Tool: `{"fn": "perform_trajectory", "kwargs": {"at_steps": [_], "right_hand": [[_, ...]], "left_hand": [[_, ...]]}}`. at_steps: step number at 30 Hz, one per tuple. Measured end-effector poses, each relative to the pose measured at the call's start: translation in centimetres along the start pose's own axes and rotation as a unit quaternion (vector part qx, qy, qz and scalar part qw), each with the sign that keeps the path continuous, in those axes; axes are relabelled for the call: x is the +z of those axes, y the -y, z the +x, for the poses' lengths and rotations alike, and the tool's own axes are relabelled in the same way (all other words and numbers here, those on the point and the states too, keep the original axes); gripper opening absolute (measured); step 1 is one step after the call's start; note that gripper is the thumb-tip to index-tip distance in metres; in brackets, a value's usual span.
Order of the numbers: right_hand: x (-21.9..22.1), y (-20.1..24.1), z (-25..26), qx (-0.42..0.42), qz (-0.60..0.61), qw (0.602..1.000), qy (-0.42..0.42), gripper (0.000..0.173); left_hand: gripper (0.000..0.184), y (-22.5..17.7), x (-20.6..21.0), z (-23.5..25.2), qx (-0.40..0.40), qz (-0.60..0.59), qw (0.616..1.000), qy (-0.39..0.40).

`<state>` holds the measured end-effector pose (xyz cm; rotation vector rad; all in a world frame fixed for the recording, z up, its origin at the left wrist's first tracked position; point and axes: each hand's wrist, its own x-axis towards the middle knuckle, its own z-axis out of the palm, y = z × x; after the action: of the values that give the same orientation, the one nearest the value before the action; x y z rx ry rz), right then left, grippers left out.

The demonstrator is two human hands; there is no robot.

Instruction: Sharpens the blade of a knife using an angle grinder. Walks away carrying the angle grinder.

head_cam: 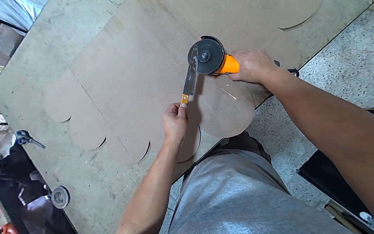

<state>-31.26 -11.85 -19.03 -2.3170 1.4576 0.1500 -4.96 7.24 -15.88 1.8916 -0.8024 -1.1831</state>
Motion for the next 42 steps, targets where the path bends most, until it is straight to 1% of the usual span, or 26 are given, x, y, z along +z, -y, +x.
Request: {"fn": "perform_trajectory", "kwargs": {"at_steps": [17,28,34,42], "right_hand": [[0.1,-0.1,0.1,0.003,-0.007,1.000,0.007,0.060],[0.4,-0.2,0.2,0.004,0.014,1.000,0.004,0.060],[0.3,-0.1,0.0,0.004,0.005,1.000,0.003,0.060],[0.3,-0.2,0.1,0.003,0.005,1.000,0.009,0.059]], "left_hand": [[0.018,0.5,-1.1,-1.5,-0.014,-0.001,1.000,0.001],[0.019,0.8,-1.9,-2.3,-0.014,0.010,1.000,0.007],[0.022,0.4,-2.5,-3.7,-0.029,0.037,0.998,0.032],[0.021,0.2,-3.2,-4.2,-0.043,0.033,0.998,0.020]]}}
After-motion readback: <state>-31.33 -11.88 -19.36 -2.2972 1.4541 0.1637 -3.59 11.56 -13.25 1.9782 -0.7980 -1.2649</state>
